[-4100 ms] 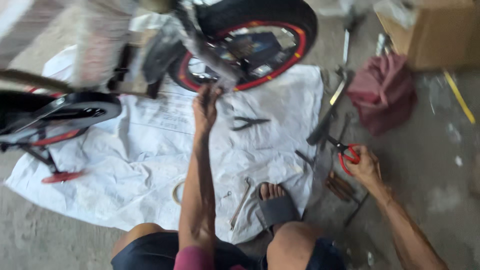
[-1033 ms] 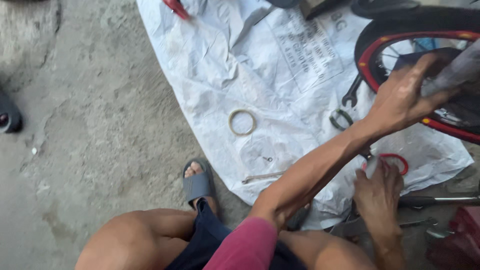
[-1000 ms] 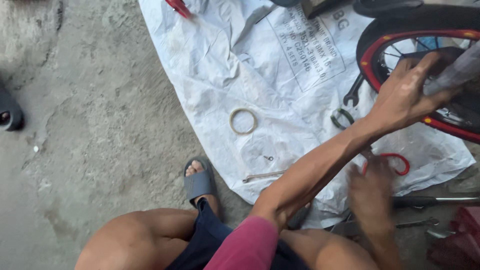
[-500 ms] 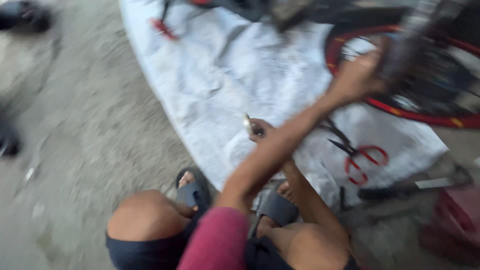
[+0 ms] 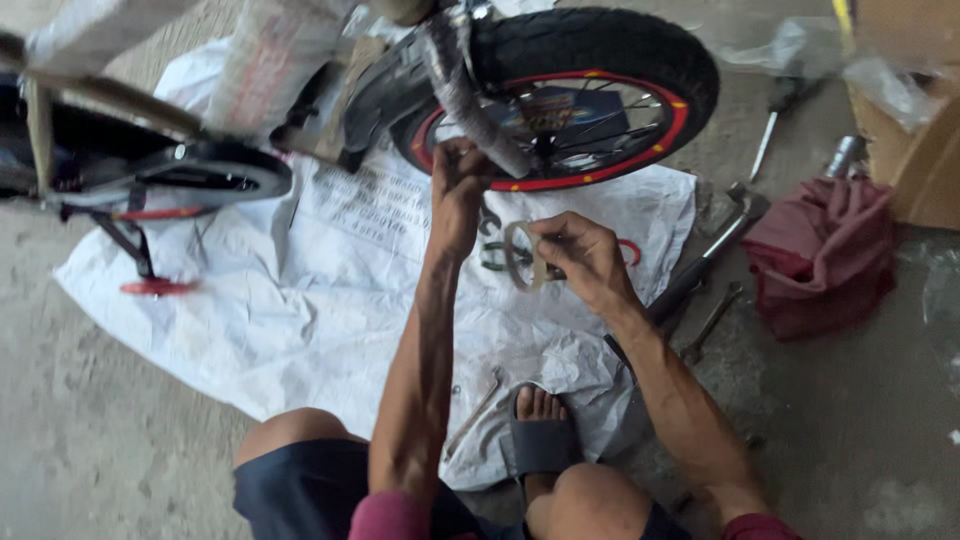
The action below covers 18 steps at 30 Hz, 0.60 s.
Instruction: The person wraps clear plastic film around the front fork and rear frame of a bicycle. They use scissors to cut the film and tape to secure it in place.
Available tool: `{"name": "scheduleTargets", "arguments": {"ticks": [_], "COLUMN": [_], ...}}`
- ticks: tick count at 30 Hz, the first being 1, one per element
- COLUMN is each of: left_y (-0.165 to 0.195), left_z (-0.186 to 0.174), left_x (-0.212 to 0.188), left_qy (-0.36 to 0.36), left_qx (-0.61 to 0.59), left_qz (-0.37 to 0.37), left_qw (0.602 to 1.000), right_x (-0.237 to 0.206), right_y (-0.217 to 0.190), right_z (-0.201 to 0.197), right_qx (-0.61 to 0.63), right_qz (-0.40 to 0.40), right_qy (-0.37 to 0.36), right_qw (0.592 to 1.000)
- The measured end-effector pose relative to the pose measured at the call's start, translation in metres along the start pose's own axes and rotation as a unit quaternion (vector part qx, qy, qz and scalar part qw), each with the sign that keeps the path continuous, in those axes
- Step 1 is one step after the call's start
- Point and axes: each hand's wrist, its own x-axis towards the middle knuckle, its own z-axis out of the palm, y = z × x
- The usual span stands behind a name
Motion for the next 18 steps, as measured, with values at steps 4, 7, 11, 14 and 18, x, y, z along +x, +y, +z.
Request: {"name": "scheduleTargets", "arguments": {"ticks": [4,7,11,14,18], "left_y": [-0.008,-0.01,-0.019,-0.029,-0.035], "left_z": [0.003,0.003,0.003,0.003,-0.002], "left_x": [-0.005,-0.006,-0.003,-0.002,-0.006], "left_qy": [0.019,0.045,0.031,0.0,-0.025], "left_qx": [-0.001,-0.001,-0.105,-0.126,-0.08], "left_qz": [0.008,-0.031,-0.025,0.007,0.013], "left_qw": [1.0,0.998,0.994,0.992,0.996], "right_x": [0.007,0.013,0.028,0.048,0.071], "right_y": [0.001,-0.001,-0.007,-0.002,0.019], "right_z": [-0.012,-0.02,-0.028,-0.025,0.006], "right_qx": [-0.046,-0.051,-0.046,0.168,0.193], "right_qz": [-0.052,-0.052,-0.091,-0.023,-0.009], "right_qy": [0.034,0.063,0.145,0.149,0.131], "right_qw": [0.997,0.995,0.984,0.974,0.972]}}
